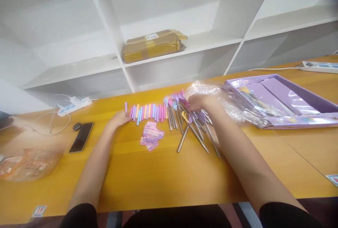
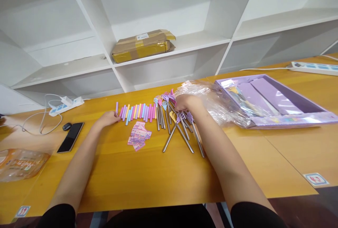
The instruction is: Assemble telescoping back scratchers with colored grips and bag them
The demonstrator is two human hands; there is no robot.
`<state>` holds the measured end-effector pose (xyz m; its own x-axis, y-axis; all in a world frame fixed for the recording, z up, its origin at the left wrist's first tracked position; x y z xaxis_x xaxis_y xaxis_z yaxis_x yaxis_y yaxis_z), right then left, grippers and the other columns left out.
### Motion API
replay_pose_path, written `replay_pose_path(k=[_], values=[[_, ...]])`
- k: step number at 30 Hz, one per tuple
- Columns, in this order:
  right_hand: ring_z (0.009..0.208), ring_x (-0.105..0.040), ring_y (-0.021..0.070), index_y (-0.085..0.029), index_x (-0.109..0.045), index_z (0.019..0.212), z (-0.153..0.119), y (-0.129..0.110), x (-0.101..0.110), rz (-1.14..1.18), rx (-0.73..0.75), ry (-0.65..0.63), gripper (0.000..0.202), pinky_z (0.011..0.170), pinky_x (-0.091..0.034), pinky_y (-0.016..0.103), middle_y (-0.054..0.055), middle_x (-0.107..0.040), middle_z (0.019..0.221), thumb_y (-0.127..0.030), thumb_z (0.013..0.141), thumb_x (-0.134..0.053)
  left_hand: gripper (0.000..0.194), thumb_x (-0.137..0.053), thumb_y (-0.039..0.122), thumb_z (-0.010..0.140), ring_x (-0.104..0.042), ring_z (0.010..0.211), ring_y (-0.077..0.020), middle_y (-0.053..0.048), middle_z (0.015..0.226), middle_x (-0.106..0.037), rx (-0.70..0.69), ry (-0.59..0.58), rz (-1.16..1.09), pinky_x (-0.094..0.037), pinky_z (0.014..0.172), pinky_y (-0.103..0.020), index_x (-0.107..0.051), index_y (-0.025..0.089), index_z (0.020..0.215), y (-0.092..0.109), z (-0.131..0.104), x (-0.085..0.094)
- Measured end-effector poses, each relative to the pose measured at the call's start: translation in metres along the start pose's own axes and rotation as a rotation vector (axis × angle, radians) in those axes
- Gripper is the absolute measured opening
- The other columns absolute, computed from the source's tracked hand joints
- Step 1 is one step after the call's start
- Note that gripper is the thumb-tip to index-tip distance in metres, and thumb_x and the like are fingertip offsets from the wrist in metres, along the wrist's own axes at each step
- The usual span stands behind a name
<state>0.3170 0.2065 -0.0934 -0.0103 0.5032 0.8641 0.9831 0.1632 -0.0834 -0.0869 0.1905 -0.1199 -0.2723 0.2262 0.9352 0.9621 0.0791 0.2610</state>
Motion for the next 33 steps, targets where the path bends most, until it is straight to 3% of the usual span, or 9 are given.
replay_pose_path(k=[6,11,15,18,21,24,26,29,33], values=[[0.069,-0.063,0.0221,-0.017,-0.068,0.072,-0.001,-0.006,0.001,0.008,-0.015,0.006,0.02,0.066,-0.045,0.034,0.009,-0.067,0.073,-0.033,0.084,-0.07,0.02,-0.07,0.037,0.073,-0.066,0.066,-0.0242,-0.003,0.053,-0.06,0.009,-0.122,-0.004,-0.046,0.06,-0.029,-0.06,0.024,0.061,0.003,-0.006,-0.01],[0.065,-0.06,0.0203,-0.017,-0.064,0.067,0.006,-0.003,-0.003,0.013,0.029,-0.008,0.018,0.063,-0.043,0.033,0.007,-0.063,0.068,-0.029,0.078,-0.072,0.018,-0.072,0.036,0.067,-0.066,0.058,-0.0208,-0.005,0.06,-0.068,0.056,-0.319,-0.041,-0.049,0.054,-0.027,-0.062,0.022,0.063,-0.006,-0.022,-0.014],[0.059,-0.054,0.0168,-0.019,-0.058,0.064,-0.001,0.0,0.005,0.031,0.085,0.002,0.024,0.059,-0.038,0.032,0.003,-0.058,0.064,-0.032,0.081,-0.069,0.018,-0.074,0.036,0.062,-0.068,0.062,-0.0214,-0.006,0.066,-0.072,0.061,-0.417,-0.052,-0.049,0.055,-0.027,-0.066,0.021,0.067,-0.01,-0.041,-0.001],[0.056,-0.047,0.0135,-0.021,-0.051,0.063,-0.023,0.0,0.026,0.063,0.144,0.084,0.033,0.058,-0.034,0.031,0.0,-0.052,0.061,-0.036,0.088,-0.065,0.019,-0.073,0.038,0.067,-0.069,0.065,-0.0216,-0.006,0.071,-0.072,0.04,-0.417,-0.079,-0.051,0.059,-0.028,-0.065,0.022,0.072,-0.002,-0.059,0.016],[0.055,-0.047,0.0122,-0.021,-0.048,0.064,-0.058,-0.005,0.055,0.236,0.266,0.229,0.037,0.057,-0.035,0.03,-0.001,-0.051,0.058,-0.04,0.092,-0.063,0.023,-0.065,0.045,0.081,-0.065,0.065,-0.02,-0.004,0.071,-0.068,-0.121,-0.307,-0.161,-0.049,0.063,-0.029,-0.063,0.023,0.077,0.032,-0.078,0.04],[0.058,-0.054,0.0125,-0.022,-0.054,0.072,-0.097,-0.013,0.081,0.627,0.479,0.354,0.034,0.059,-0.045,0.028,-0.001,-0.057,0.062,-0.046,0.092,-0.067,0.032,-0.049,0.048,0.098,-0.059,0.064,-0.018,-0.001,0.069,-0.062,-0.347,-0.158,-0.238,-0.046,0.066,-0.03,-0.06,0.024,0.081,0.076,-0.103,0.066],[0.057,-0.055,0.0121,-0.024,-0.057,0.079,-0.121,-0.011,0.101,0.915,0.618,0.524,0.034,0.058,-0.049,0.029,-0.002,-0.059,0.065,-0.051,0.09,-0.073,0.033,-0.044,0.047,0.103,-0.053,0.062,-0.0162,0.001,0.07,-0.058,-0.445,-0.034,-0.282,-0.042,0.064,-0.029,-0.06,0.024,0.085,0.096,-0.118,0.082],[0.056,-0.058,0.0134,-0.027,-0.062,0.097,-0.143,-0.001,0.118,1.234,0.737,0.784,0.034,0.053,-0.053,0.031,-0.002,-0.064,0.075,-0.05,0.083,-0.084,0.032,-0.042,0.043,0.107,-0.05,0.065,-0.0148,0.001,0.076,-0.059,-0.511,0.156,-0.278,-0.038,0.065,-0.028,-0.063,0.024,0.092,0.111,-0.136,0.103],[0.067,-0.068,0.0189,-0.034,-0.06,0.116,-0.153,0.004,0.121,1.43,0.762,0.933,0.047,0.056,-0.061,0.035,-0.001,-0.068,0.085,-0.045,0.08,-0.088,0.029,-0.043,0.037,0.107,-0.05,0.065,-0.0138,0.002,0.076,-0.061,-0.556,0.353,-0.215,-0.038,0.067,-0.028,-0.065,0.023,0.094,0.12,-0.157,0.12]])
Point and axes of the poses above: each hand's wrist, its own z-axis towards the middle knuckle, its own x-axis out of the back of the hand, y = z × x, the point moved 10 cm from there along z, towards the middle knuckle
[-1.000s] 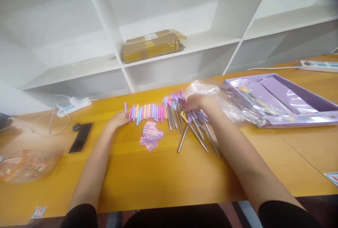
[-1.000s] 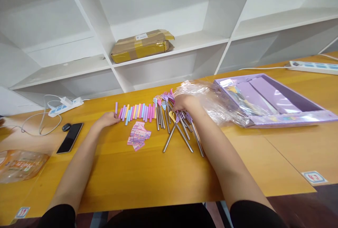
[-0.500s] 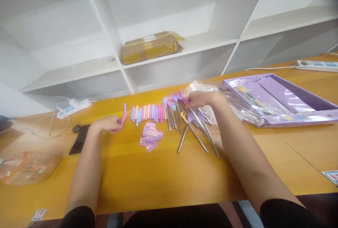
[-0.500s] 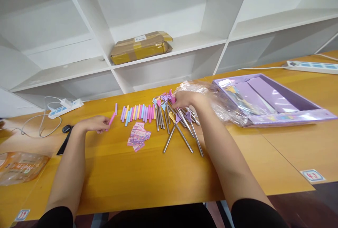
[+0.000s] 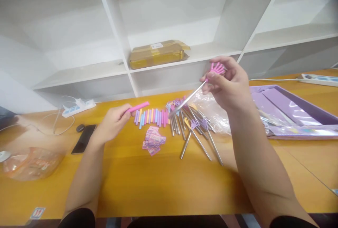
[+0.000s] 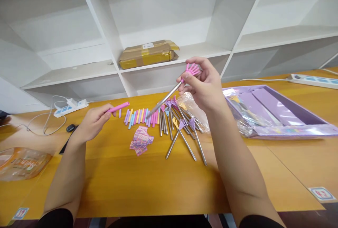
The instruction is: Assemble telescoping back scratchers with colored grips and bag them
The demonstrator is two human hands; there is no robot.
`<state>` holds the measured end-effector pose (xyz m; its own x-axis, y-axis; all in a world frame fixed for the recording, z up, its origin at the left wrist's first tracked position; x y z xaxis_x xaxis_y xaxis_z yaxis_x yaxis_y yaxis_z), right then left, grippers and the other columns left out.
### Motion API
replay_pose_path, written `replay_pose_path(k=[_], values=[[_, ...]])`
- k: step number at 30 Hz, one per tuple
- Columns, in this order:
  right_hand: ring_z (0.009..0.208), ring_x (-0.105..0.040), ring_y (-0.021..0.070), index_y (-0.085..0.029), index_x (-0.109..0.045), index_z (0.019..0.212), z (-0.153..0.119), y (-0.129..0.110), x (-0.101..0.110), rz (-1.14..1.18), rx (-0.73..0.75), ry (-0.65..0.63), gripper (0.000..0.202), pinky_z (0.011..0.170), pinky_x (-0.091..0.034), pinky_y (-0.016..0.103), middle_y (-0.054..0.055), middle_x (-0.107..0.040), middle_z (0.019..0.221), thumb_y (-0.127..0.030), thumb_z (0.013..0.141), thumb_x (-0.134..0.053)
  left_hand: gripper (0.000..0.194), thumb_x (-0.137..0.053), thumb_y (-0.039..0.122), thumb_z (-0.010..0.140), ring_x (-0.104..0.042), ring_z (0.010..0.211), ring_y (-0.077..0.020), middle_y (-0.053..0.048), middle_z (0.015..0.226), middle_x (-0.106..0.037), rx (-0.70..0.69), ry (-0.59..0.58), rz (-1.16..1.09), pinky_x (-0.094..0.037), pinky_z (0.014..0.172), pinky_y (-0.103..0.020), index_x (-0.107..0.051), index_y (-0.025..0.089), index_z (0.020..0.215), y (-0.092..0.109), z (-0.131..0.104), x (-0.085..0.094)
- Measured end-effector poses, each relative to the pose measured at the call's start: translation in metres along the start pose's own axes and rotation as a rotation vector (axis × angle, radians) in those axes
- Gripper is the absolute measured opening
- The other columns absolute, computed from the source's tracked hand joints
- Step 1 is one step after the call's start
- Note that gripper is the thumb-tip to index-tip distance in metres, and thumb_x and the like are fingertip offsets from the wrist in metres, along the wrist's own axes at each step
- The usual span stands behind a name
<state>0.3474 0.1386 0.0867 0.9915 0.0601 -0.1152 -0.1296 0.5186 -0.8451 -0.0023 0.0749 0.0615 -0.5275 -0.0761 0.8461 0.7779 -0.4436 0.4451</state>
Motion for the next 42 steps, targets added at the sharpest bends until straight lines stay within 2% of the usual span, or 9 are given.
replay_pose_path(k=[4,8,12,18,23,28,32,42], values=[[0.071,-0.07,0.0176,-0.033,-0.055,0.102,-0.006,-0.008,-0.006,0.068,0.031,0.042,0.039,0.063,-0.065,0.035,0.0,-0.069,0.091,-0.048,0.084,-0.086,0.027,-0.045,0.036,0.104,-0.049,0.062,-0.0147,0.002,0.07,-0.058,-0.065,0.113,0.023,-0.037,0.064,-0.029,-0.065,0.023,0.091,0.018,-0.007,0.014],[0.069,-0.069,0.0155,-0.032,-0.052,0.1,-0.013,-0.009,-0.02,0.111,0.02,-0.004,0.04,0.065,-0.065,0.034,-0.001,-0.069,0.09,-0.047,0.085,-0.086,0.03,-0.045,0.039,0.106,-0.048,0.06,-0.0146,0.002,0.068,-0.058,-0.105,0.138,0.01,-0.038,0.064,-0.029,-0.067,0.023,0.092,0.027,-0.014,0.017],[0.071,-0.068,0.0152,-0.031,-0.049,0.1,-0.015,-0.003,-0.025,0.086,0.001,-0.008,0.039,0.068,-0.064,0.034,-0.001,-0.069,0.092,-0.048,0.087,-0.082,0.029,-0.046,0.035,0.106,-0.046,0.057,-0.0134,0.003,0.066,-0.057,-0.146,0.157,0.005,-0.039,0.064,-0.028,-0.069,0.023,0.092,0.034,-0.017,0.019],[0.074,-0.068,0.0156,-0.032,-0.046,0.099,-0.01,0.01,-0.025,0.043,-0.024,-0.025,0.039,0.068,-0.06,0.033,-0.003,-0.067,0.092,-0.05,0.087,-0.078,0.021,-0.048,0.027,0.1,-0.046,0.057,-0.0137,0.003,0.066,-0.058,-0.1,0.154,0.074,-0.038,0.061,-0.028,-0.068,0.023,0.091,0.035,-0.015,0.017],[0.073,-0.067,0.015,-0.031,-0.046,0.1,-0.011,0.011,-0.026,0.05,-0.017,-0.014,0.037,0.068,-0.06,0.033,-0.002,-0.067,0.091,-0.048,0.087,-0.076,0.022,-0.05,0.027,0.1,-0.049,0.059,-0.0133,0.002,0.071,-0.063,-0.116,0.163,0.103,-0.039,0.062,-0.028,-0.071,0.023,0.096,0.038,-0.014,0.017],[0.065,-0.065,0.0141,-0.029,-0.05,0.098,-0.012,0.013,-0.028,0.122,-0.031,0.027,0.04,0.06,-0.059,0.031,-0.001,-0.068,0.086,-0.045,0.082,-0.082,0.023,-0.049,0.026,0.1,-0.05,0.058,-0.0127,0.003,0.07,-0.064,-0.135,0.213,0.066,-0.038,0.06,-0.027,-0.072,0.022,0.1,0.038,-0.017,0.024],[0.06,-0.063,0.0123,-0.028,-0.053,0.096,-0.012,0.012,-0.029,0.215,0.038,0.04,0.036,0.054,-0.057,0.028,-0.002,-0.067,0.082,-0.039,0.083,-0.084,0.023,-0.049,0.024,0.1,-0.049,0.056,-0.0115,0.003,0.068,-0.062,-0.166,0.233,0.082,-0.037,0.058,-0.026,-0.072,0.021,0.098,0.041,-0.017,0.026],[0.062,-0.065,0.0115,-0.027,-0.06,0.094,-0.013,0.017,-0.03,0.245,0.042,0.043,0.031,0.054,-0.06,0.027,-0.001,-0.067,0.086,-0.036,0.082,-0.086,0.03,-0.051,0.016,0.094,-0.053,0.057,-0.0103,0.002,0.076,-0.072,-0.227,0.342,0.199,-0.041,0.059,-0.025,-0.077,0.017,0.107,0.042,-0.018,0.028]])
Point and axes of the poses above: each hand's wrist, its own z-axis towards the middle knuckle, its own x-axis out of the back of the hand, y = z × x, the point moved 10 cm from there along z, towards the middle knuckle
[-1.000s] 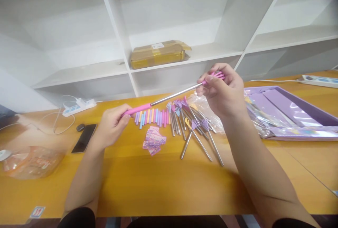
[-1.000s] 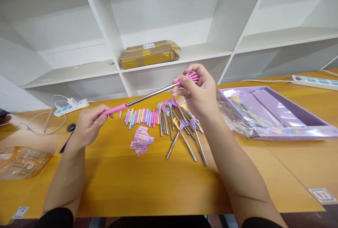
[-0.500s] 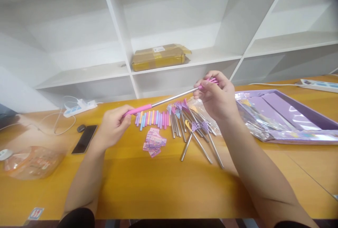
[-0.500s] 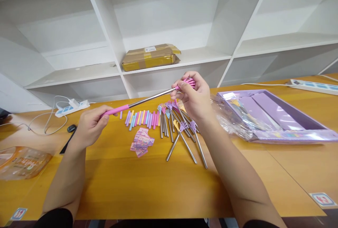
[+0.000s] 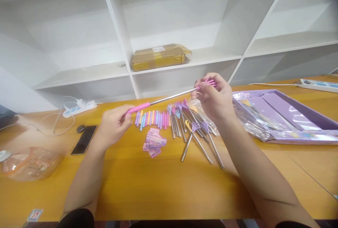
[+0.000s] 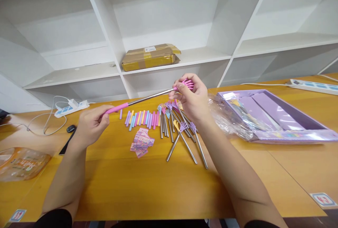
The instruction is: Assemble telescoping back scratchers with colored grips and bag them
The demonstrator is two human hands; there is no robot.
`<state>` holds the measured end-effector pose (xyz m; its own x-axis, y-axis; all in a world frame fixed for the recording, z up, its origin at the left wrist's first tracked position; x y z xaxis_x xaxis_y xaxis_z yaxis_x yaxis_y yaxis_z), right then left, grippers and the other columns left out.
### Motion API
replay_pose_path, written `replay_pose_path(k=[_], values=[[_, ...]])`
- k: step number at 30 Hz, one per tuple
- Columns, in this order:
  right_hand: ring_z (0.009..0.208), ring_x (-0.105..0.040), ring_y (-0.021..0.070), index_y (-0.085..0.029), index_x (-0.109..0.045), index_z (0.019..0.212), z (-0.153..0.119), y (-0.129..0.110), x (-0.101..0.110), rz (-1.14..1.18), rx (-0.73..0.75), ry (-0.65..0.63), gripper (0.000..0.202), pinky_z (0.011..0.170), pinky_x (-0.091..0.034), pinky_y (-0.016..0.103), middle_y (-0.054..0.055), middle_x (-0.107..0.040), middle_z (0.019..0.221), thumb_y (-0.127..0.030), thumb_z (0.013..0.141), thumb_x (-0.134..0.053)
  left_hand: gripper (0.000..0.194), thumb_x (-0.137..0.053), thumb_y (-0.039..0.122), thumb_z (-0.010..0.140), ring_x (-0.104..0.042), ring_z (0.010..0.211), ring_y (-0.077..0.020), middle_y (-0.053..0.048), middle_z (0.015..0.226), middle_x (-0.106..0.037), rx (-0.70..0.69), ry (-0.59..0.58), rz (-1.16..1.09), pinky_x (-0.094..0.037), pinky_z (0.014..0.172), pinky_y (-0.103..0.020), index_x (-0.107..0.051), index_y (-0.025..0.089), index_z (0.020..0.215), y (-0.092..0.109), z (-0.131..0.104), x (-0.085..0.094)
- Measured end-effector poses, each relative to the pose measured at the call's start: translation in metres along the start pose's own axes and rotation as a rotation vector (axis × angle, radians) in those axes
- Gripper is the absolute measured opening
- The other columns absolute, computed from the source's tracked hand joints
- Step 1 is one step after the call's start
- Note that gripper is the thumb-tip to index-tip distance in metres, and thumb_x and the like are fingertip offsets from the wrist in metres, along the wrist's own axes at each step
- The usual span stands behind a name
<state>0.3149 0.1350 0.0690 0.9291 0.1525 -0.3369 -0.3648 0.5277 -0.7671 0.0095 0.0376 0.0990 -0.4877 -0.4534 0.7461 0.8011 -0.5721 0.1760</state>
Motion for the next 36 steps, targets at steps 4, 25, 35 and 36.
replay_pose_path(k=[4,25,35,36], values=[[0.061,-0.063,0.0108,-0.027,-0.059,0.095,-0.001,0.007,0.001,0.002,-0.013,0.015,0.028,0.056,-0.061,0.027,-0.001,-0.066,0.086,-0.035,0.084,-0.083,0.032,-0.05,0.018,0.094,-0.054,0.055,-0.0101,0.001,0.078,-0.076,-0.024,0.041,-0.065,-0.043,0.058,-0.025,-0.079,0.018,0.107,0.004,-0.002,0.003],[0.061,-0.064,0.0099,-0.027,-0.053,0.098,-0.008,0.003,-0.011,-0.052,0.04,-0.006,0.028,0.057,-0.058,0.026,-0.002,-0.061,0.086,-0.035,0.089,-0.078,0.036,-0.051,0.009,0.078,-0.054,0.054,-0.0103,0.002,0.071,-0.072,-0.067,0.172,0.056,-0.044,0.057,-0.024,-0.079,0.019,0.097,0.014,-0.008,0.008],[0.061,-0.063,0.0113,-0.028,-0.051,0.1,-0.012,0.009,-0.016,-0.099,0.035,-0.028,0.028,0.059,-0.059,0.029,-0.002,-0.062,0.088,-0.038,0.091,-0.076,0.031,-0.049,0.009,0.079,-0.048,0.051,-0.009,0.005,0.062,-0.06,-0.102,0.144,0.027,-0.04,0.054,-0.023,-0.075,0.019,0.092,0.023,-0.006,0.001],[0.062,-0.064,0.0119,-0.028,-0.051,0.1,-0.013,0.009,-0.018,-0.109,0.03,-0.034,0.028,0.059,-0.06,0.03,-0.002,-0.062,0.088,-0.039,0.092,-0.075,0.03,-0.049,0.009,0.08,-0.048,0.051,-0.009,0.005,0.062,-0.06,-0.099,0.145,0.022,-0.04,0.054,-0.023,-0.075,0.019,0.092,0.024,-0.006,0.0]])
Point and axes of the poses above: each hand's wrist, its own z-axis towards the middle knuckle, its own x-axis out of the back of the hand, y = z × x, the point moved 10 cm from there along z, towards the middle knuckle
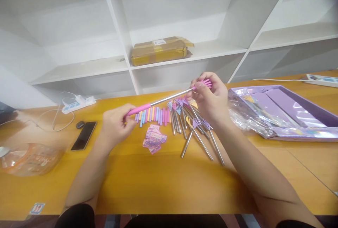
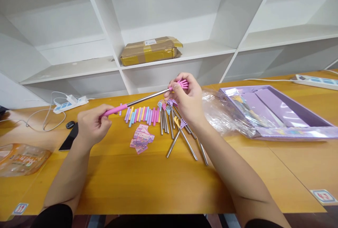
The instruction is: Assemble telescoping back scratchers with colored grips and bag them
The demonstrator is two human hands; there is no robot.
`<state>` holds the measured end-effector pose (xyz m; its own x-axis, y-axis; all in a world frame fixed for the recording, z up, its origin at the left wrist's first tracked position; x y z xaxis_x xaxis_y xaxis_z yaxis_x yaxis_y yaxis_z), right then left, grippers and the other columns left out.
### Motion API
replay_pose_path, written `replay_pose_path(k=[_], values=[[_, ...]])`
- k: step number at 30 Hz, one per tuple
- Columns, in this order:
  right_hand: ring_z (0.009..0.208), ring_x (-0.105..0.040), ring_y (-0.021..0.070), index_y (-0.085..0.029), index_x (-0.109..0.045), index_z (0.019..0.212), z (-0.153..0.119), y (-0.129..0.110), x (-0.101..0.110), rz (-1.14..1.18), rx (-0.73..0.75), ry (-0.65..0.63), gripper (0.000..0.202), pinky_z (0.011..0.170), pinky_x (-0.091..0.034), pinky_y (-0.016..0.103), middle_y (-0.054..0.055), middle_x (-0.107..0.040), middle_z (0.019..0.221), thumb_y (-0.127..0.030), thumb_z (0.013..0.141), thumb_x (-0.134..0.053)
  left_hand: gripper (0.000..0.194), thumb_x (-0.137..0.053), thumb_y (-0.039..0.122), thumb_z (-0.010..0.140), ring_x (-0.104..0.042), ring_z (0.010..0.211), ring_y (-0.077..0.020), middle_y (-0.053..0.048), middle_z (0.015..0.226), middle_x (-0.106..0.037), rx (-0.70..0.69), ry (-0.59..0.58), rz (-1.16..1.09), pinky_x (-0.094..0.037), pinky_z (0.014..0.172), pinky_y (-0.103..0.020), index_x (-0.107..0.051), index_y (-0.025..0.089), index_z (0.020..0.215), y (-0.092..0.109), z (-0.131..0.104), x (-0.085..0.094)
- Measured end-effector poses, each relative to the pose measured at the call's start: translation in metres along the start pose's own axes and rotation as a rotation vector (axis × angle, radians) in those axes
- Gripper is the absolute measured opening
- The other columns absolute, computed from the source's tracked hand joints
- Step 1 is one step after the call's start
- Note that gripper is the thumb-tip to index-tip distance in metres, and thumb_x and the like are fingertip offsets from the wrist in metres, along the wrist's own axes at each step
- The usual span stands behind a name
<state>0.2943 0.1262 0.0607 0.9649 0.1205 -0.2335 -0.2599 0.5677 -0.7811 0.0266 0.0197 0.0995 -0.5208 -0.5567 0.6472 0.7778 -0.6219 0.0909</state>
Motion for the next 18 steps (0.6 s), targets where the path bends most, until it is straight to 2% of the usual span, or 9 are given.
replay_pose_path(k=[6,11,15,18], values=[[0.068,-0.067,0.0149,-0.029,-0.049,0.101,-0.007,0.007,-0.008,0.003,-0.058,0.0,0.032,0.056,-0.06,0.031,0.0,-0.06,0.089,-0.044,0.092,-0.075,0.028,-0.048,0.011,0.08,-0.046,0.049,-0.0095,0.005,0.061,-0.061,0.034,0.03,-0.026,-0.039,0.052,-0.024,-0.074,0.02,0.088,0.0,-0.001,-0.001],[0.065,-0.065,0.0132,-0.029,-0.047,0.103,-0.013,0.018,-0.019,0.021,-0.073,-0.038,0.037,0.055,-0.058,0.029,-0.002,-0.057,0.088,-0.051,0.093,-0.075,0.026,-0.049,0.01,0.08,-0.046,0.05,-0.0093,0.005,0.059,-0.058,0.073,0.036,-0.027,-0.038,0.053,-0.024,-0.072,0.02,0.084,-0.004,-0.002,-0.001],[0.067,-0.066,0.0134,-0.03,-0.047,0.107,-0.016,0.014,-0.026,-0.029,-0.05,-0.13,0.03,0.062,-0.06,0.031,-0.002,-0.06,0.09,-0.051,0.101,-0.068,0.024,-0.05,0.011,0.08,-0.046,0.05,-0.0094,0.005,0.059,-0.057,0.082,0.024,-0.028,-0.037,0.054,-0.025,-0.072,0.02,0.083,-0.007,-0.002,0.001],[0.083,-0.07,0.017,-0.029,-0.054,0.121,-0.017,-0.001,-0.03,-0.263,0.022,-0.275,0.022,0.076,-0.063,0.035,0.003,-0.065,0.105,-0.046,0.107,-0.06,0.022,-0.05,0.012,0.08,-0.043,0.049,-0.0099,0.005,0.056,-0.053,0.153,0.02,-0.037,-0.036,0.053,-0.026,-0.071,0.02,0.079,-0.02,-0.001,0.008]])
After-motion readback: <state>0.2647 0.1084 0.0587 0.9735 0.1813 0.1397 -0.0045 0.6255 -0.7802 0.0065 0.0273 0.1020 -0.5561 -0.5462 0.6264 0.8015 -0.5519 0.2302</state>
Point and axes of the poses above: each hand's wrist, its own z-axis towards the middle knuckle, its own x-axis out of the back of the hand, y = z × x, the point moved 10 cm from there along z, towards the middle knuckle
